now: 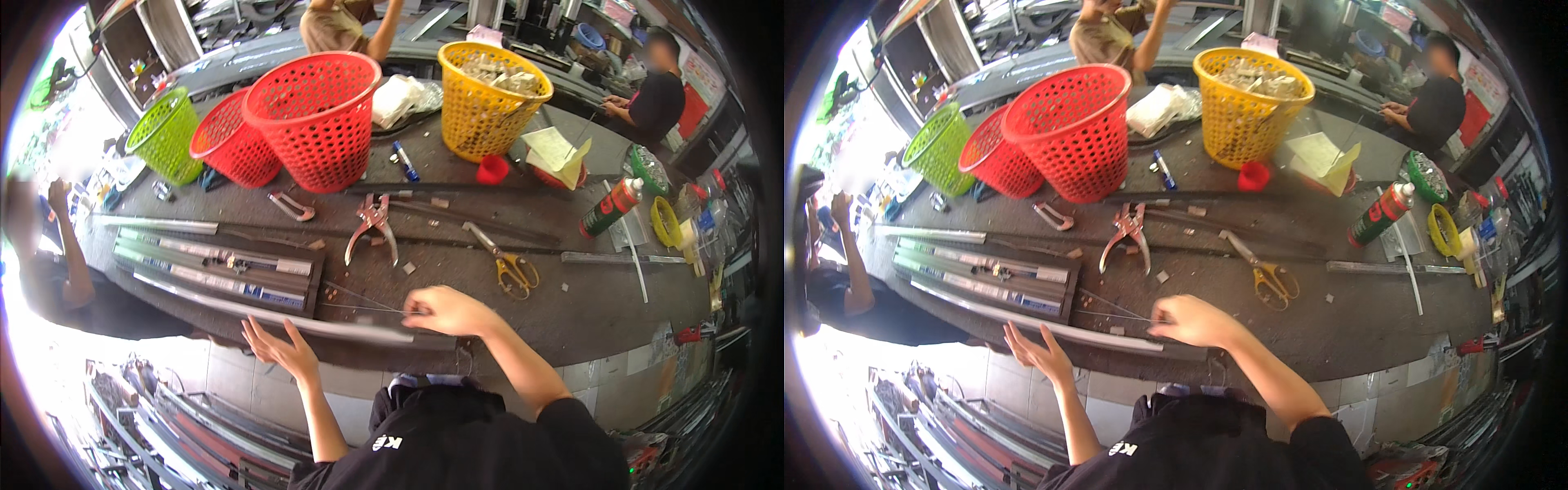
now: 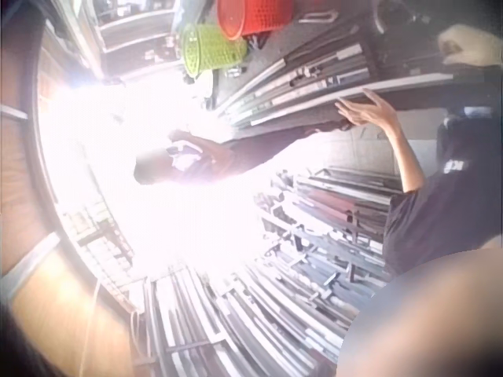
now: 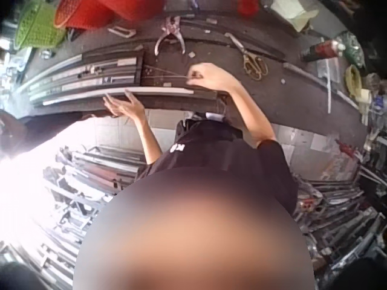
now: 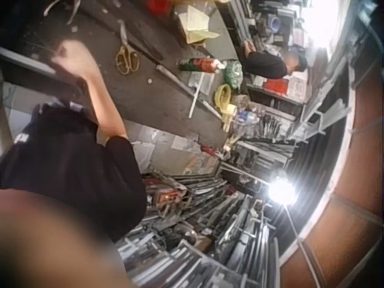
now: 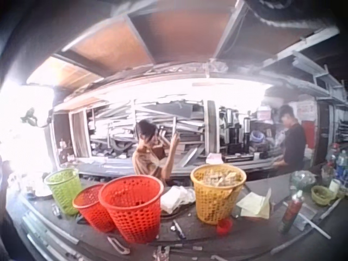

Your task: The person assembles a window frame by cutting a rubber seal, inserting a small metal clip into the profile, and fitting the seal into the frame channel. They use pliers and scissors to trim and adjust components, then align the frame parts on the workbench.

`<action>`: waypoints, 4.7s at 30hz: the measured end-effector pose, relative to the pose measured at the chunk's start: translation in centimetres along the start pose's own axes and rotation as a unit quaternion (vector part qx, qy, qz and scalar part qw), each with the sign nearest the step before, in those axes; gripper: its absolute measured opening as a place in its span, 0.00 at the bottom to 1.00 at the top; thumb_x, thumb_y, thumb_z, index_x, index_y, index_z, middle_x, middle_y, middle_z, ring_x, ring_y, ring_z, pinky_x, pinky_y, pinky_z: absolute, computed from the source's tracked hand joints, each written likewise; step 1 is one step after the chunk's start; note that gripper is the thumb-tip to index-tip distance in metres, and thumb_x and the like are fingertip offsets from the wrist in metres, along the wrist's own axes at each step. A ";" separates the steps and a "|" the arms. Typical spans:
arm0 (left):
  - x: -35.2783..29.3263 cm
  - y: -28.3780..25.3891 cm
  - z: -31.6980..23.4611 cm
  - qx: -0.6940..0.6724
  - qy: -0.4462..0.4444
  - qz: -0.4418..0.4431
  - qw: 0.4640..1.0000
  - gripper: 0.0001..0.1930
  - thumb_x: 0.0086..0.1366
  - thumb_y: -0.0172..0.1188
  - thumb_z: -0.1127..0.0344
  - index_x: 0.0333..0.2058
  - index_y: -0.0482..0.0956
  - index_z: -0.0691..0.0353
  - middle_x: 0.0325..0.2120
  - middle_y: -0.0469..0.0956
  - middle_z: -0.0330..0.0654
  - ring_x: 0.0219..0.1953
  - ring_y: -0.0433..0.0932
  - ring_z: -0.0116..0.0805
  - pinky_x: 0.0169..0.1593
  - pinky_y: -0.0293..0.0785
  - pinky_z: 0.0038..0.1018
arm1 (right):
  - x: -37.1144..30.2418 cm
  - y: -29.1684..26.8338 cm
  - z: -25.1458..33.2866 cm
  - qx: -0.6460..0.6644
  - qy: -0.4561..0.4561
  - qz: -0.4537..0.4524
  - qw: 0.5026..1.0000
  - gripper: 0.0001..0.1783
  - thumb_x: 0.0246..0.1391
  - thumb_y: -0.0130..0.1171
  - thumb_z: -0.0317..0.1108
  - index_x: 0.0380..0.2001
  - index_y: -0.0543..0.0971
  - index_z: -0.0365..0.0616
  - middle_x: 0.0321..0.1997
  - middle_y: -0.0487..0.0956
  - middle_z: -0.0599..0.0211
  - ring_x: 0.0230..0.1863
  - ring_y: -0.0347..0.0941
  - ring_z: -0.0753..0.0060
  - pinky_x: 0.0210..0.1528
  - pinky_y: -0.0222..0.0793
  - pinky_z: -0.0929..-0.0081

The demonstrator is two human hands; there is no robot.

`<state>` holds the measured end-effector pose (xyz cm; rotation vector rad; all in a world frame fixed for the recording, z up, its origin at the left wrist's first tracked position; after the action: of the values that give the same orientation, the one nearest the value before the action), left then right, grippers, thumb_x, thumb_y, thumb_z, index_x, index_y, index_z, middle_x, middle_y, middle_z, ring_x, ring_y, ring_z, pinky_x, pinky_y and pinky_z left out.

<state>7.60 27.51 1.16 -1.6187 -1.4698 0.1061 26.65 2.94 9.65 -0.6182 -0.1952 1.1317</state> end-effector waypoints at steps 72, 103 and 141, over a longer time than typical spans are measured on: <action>-99.7 7.2 -103.9 0.054 0.072 0.234 0.968 0.31 0.64 0.60 0.48 0.59 0.68 0.62 0.56 0.63 0.69 0.62 0.59 0.70 0.68 0.44 0.56 | -131.5 -75.9 -62.4 -0.082 0.093 -0.331 0.935 0.10 0.44 0.70 0.31 0.22 0.81 0.34 0.19 0.79 0.63 0.23 0.73 0.74 0.28 0.65 0.76; -125.9 0.4 -122.9 -0.406 -0.188 0.201 0.871 0.19 0.74 0.50 0.53 0.46 0.81 0.63 0.30 0.83 0.41 0.31 0.81 0.29 0.38 0.75 0.27 | -152.2 -88.0 -82.9 0.063 -0.017 -0.348 0.935 0.14 0.52 0.65 0.38 0.24 0.77 0.36 0.23 0.76 0.65 0.20 0.67 0.76 0.23 0.60 0.78; -111.3 -23.9 -92.7 -0.468 0.040 0.357 0.807 0.13 0.74 0.51 0.62 0.35 0.79 0.65 0.27 0.80 0.46 0.30 0.78 0.43 0.39 0.73 0.32 | -111.5 -49.1 -40.3 0.330 -0.293 0.229 0.868 0.16 0.40 0.76 0.33 0.18 0.77 0.34 0.14 0.70 0.67 0.23 0.66 0.69 0.22 0.64 0.73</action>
<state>14.17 -118.42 15.55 -2.8866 -0.7482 -0.3222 35.35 -124.54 21.51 0.3344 -0.1633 1.7199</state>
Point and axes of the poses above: each hand's wrist, its own x-axis towards the middle knuckle, its own y-axis out of the palm, z = x × y, the point moved 3 cm from there along x, towards the middle knuckle
